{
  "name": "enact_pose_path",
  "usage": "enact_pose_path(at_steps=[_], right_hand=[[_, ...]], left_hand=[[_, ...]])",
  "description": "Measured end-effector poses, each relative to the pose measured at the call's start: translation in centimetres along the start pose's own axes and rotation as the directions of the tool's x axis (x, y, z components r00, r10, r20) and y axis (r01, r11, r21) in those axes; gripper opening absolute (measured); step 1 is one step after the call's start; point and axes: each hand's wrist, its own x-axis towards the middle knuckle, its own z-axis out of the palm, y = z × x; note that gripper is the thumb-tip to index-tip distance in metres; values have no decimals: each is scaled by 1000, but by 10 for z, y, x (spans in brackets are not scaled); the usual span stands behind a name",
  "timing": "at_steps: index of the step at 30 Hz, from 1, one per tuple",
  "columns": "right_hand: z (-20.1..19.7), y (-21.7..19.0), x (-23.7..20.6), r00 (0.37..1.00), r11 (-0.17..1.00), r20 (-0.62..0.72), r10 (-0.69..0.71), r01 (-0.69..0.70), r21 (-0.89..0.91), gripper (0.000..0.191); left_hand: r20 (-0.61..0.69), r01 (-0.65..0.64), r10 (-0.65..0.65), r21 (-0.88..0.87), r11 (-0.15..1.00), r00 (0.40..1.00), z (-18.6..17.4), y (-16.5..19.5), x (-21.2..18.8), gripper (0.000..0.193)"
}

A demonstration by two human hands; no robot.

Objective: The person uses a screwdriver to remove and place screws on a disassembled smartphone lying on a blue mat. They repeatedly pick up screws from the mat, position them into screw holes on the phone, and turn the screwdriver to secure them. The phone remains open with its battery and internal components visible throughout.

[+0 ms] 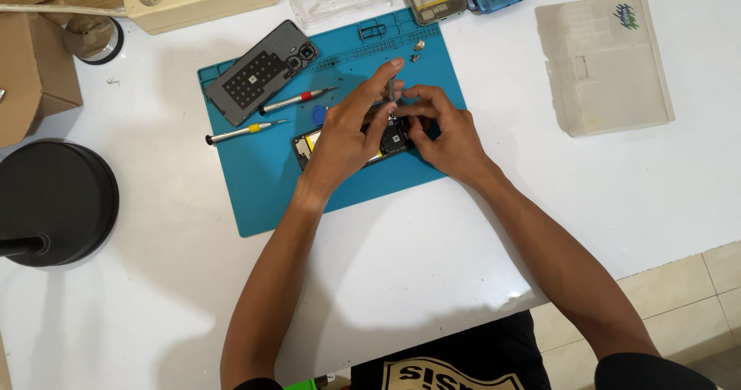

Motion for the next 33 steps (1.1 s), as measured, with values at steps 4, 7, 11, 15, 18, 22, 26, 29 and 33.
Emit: enact_pose_path(at_steps=[4, 7, 11, 15, 18, 22, 26, 29, 33], right_hand=[[1, 3, 1, 999, 999, -26, -47, 47, -1, 45], [3, 7, 2, 994, 995, -45, -99, 100, 22, 46], [4, 9, 5, 976, 978, -98, -197, 202, 44, 46], [4, 7, 13, 974, 933, -83, -211, 226, 281, 48], [3, 2, 16, 991, 945, -55, -124, 135, 297, 51], [2, -5, 20, 966, 953, -83, -245, 256, 163, 59], [-2, -6, 19, 956, 858, -8, -292, 265, 439, 58], [-2, -6, 20, 973, 923, -27, -229, 226, 311, 56], [0, -6, 21, 966, 932, -72, -249, 259, 254, 58]], left_hand=[[-8, 12, -11, 103, 995, 1000, 1, 1, 1, 58], [-10, -5, 5, 71, 997, 1000, 1, 3, 1, 58], [-42, -46, 50, 89, 995, 998, -1, 4, 1, 58], [-40, -47, 51, 97, 994, 998, -2, 4, 2, 57], [-91, -131, 142, 121, 984, 986, -1, 3, 3, 53], [-146, -46, 73, 181, 982, 987, 1, 5, 4, 47], [-152, -95, 113, 119, 988, 982, -1, 6, 5, 44], [-189, -120, 147, 148, 982, 971, -1, 6, 5, 44], [-163, -40, 64, 146, 988, 985, 0, 3, 7, 44]])
